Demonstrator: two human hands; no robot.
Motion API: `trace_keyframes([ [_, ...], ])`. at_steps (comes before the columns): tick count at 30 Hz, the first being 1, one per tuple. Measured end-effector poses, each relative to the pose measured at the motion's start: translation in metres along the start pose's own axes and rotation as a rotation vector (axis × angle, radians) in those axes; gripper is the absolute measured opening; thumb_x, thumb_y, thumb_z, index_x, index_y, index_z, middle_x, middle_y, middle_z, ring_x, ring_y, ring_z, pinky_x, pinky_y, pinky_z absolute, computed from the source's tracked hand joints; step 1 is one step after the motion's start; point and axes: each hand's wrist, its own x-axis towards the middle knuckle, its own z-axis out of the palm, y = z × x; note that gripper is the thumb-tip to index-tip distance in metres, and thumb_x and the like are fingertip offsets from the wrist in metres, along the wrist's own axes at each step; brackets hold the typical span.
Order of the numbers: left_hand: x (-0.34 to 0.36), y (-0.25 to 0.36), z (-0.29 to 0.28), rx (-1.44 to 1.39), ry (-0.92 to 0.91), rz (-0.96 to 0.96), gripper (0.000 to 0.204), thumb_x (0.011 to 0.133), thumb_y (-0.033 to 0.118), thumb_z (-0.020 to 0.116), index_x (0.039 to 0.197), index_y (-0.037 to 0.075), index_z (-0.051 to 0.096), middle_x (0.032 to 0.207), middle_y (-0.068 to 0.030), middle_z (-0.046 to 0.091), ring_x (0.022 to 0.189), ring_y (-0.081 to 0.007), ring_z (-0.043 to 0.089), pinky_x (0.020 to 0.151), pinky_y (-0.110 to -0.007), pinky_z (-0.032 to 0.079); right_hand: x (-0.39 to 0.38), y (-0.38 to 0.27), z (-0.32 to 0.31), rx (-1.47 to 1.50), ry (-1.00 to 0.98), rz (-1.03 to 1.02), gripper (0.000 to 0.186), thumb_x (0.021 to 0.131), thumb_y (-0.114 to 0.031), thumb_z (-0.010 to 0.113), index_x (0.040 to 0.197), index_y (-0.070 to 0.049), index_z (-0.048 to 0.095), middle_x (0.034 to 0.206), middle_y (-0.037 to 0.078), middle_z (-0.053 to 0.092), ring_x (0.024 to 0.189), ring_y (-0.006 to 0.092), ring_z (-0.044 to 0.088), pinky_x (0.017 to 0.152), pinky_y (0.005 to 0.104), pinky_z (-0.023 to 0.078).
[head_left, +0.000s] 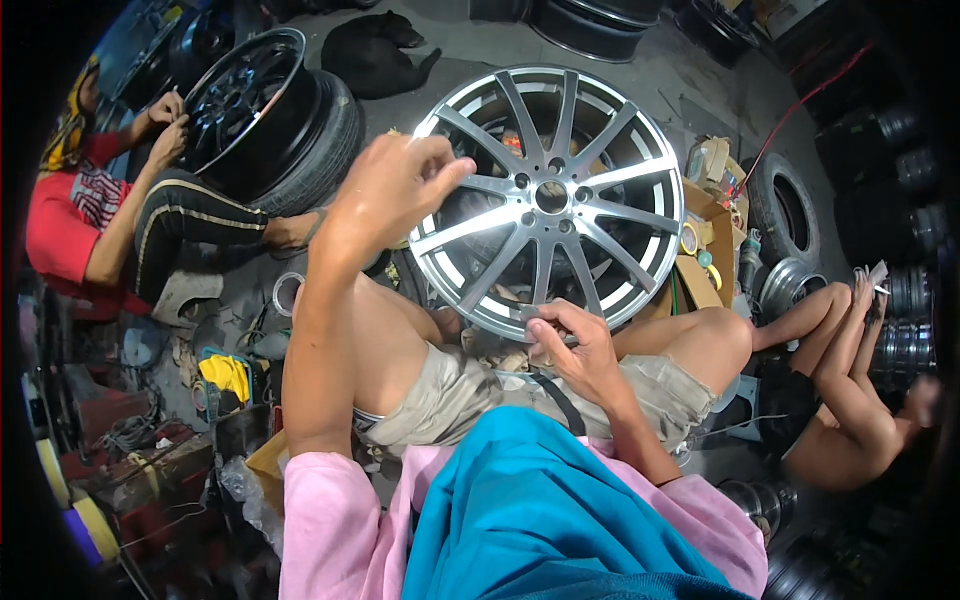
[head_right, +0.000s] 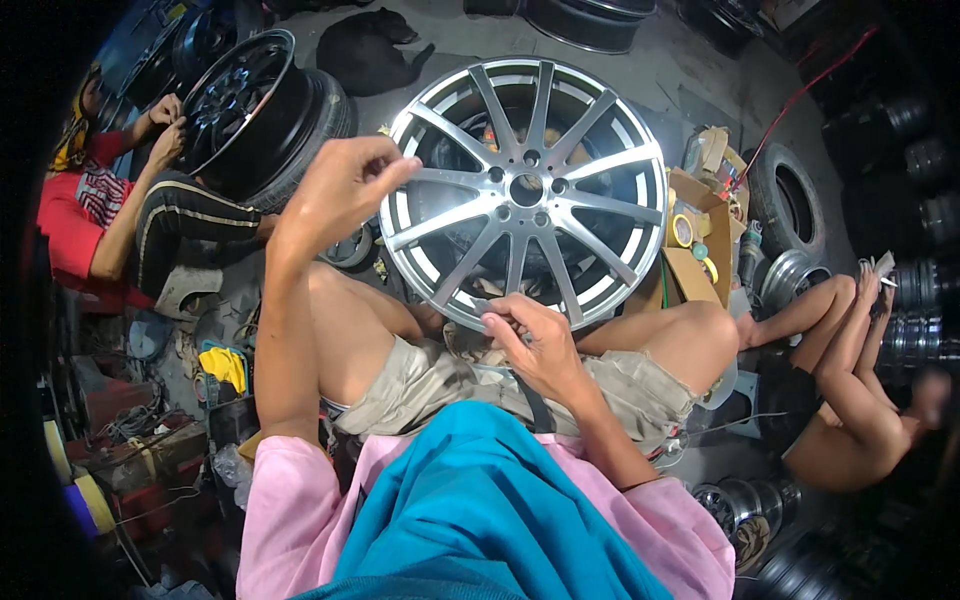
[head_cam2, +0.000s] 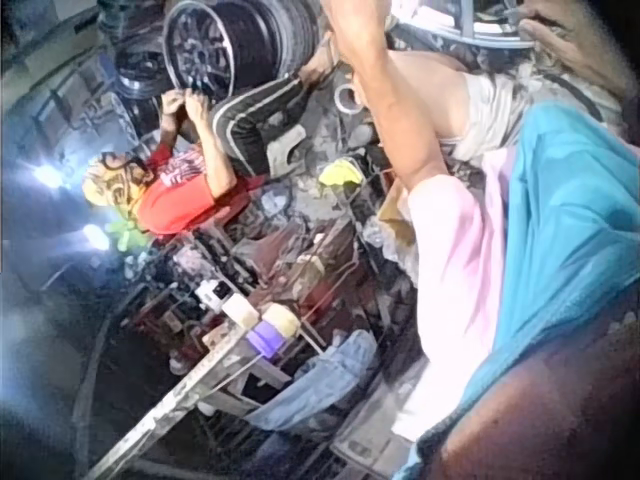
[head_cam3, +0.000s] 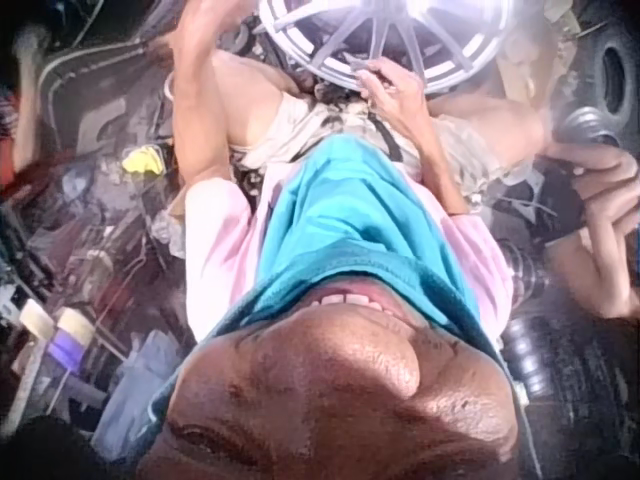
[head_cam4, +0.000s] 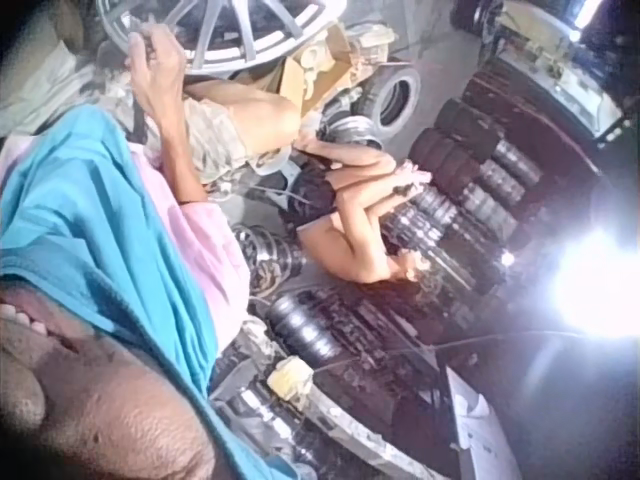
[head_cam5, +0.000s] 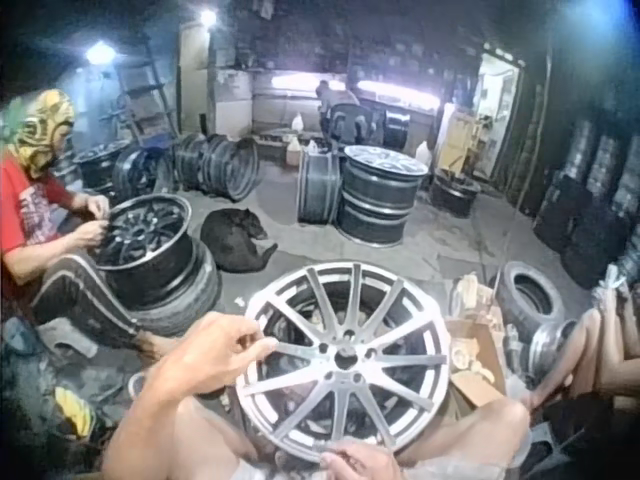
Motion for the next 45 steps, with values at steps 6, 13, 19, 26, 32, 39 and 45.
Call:
trace_keyframes([
  [6, -0.018, 0.003, 0.044, 0.18, -0.355, 0.094, 0.031, 0.093, 0.033, 0.075, 0.091, 0.002, 0.076, 0.088, -0.0204, 0.073, 0.089, -0.0404, 0.073, 0.081, -0.048, 0.058, 0.021, 0.005, -0.034, -0.019, 0.13, 0.164, 0.018, 0.102, -0.006, 0.068, 0.115, 0.005, 0.07, 0.092, 0.009, 0.074, 0.076, 0.0128, 0.073, 0.067, 0.0255, 0.055],
  [13, -0.035, 0.039, 0.07, -0.048, -0.488, 0.313, 0.028, 0.091, 0.028, 0.078, 0.096, 0.001, 0.071, 0.095, -0.0188, 0.07, 0.096, -0.0394, 0.07, 0.085, -0.05, 0.056, 0.172, -0.01, -0.077, -0.468, 0.007, -0.197, 0.014, 0.102, -0.008, 0.066, 0.111, 0.003, 0.068, 0.089, 0.015, 0.066, 0.08, 0.0229, 0.067, 0.075, 0.0343, 0.052],
  [19, -0.024, 0.042, 0.067, 0.034, -0.477, 0.244, 0.025, 0.092, 0.024, 0.075, 0.093, -0.001, 0.071, 0.094, -0.0191, 0.069, 0.093, -0.0382, 0.07, 0.082, -0.048, 0.055, 0.337, 0.037, -0.081, -0.655, 0.035, -0.391, 0.02, 0.1, -0.017, 0.067, 0.108, 0.001, 0.073, 0.099, 0.019, 0.074, 0.089, 0.0353, 0.072, 0.081, 0.0415, 0.055],
  [26, -0.025, 0.039, 0.054, 0.109, -0.589, 0.162, 0.025, 0.093, 0.024, 0.074, 0.1, 0.0, 0.069, 0.103, -0.0163, 0.066, 0.1, -0.0335, 0.065, 0.082, -0.044, 0.052, 0.388, 0.051, -0.063, -0.724, 0.028, -0.468, 0.021, 0.097, -0.02, 0.069, 0.108, -0.003, 0.076, 0.101, 0.018, 0.077, 0.093, 0.0372, 0.075, 0.085, 0.0449, 0.057],
  [32, -0.03, 0.037, 0.055, 0.119, -0.521, 0.175, 0.027, 0.092, 0.025, 0.074, 0.099, 0.0, 0.068, 0.101, -0.0166, 0.065, 0.099, -0.0327, 0.065, 0.081, -0.043, 0.053, 0.391, 0.058, -0.064, -0.691, 0.041, -0.425, 0.021, 0.096, -0.021, 0.07, 0.109, -0.005, 0.076, 0.103, 0.016, 0.078, 0.094, 0.0357, 0.075, 0.086, 0.0439, 0.057],
  [39, -0.036, 0.034, 0.056, 0.101, -0.432, 0.24, 0.026, 0.092, 0.023, 0.074, 0.099, -0.001, 0.068, 0.099, -0.0163, 0.064, 0.098, -0.033, 0.066, 0.081, -0.043, 0.053, 0.391, 0.06, -0.063, -0.732, 0.047, -0.425, 0.021, 0.096, -0.02, 0.069, 0.109, -0.006, 0.076, 0.104, 0.015, 0.078, 0.095, 0.035, 0.076, 0.086, 0.0429, 0.058],
  [45, -0.035, 0.036, 0.056, 0.088, -0.45, 0.223, 0.026, 0.092, 0.024, 0.074, 0.098, -0.001, 0.069, 0.098, -0.0165, 0.065, 0.098, -0.0333, 0.066, 0.081, -0.043, 0.053, 0.39, 0.063, -0.067, -0.692, 0.037, -0.403, 0.023, 0.096, -0.021, 0.069, 0.11, -0.005, 0.077, 0.103, 0.016, 0.078, 0.095, 0.0345, 0.076, 0.086, 0.0424, 0.058],
])
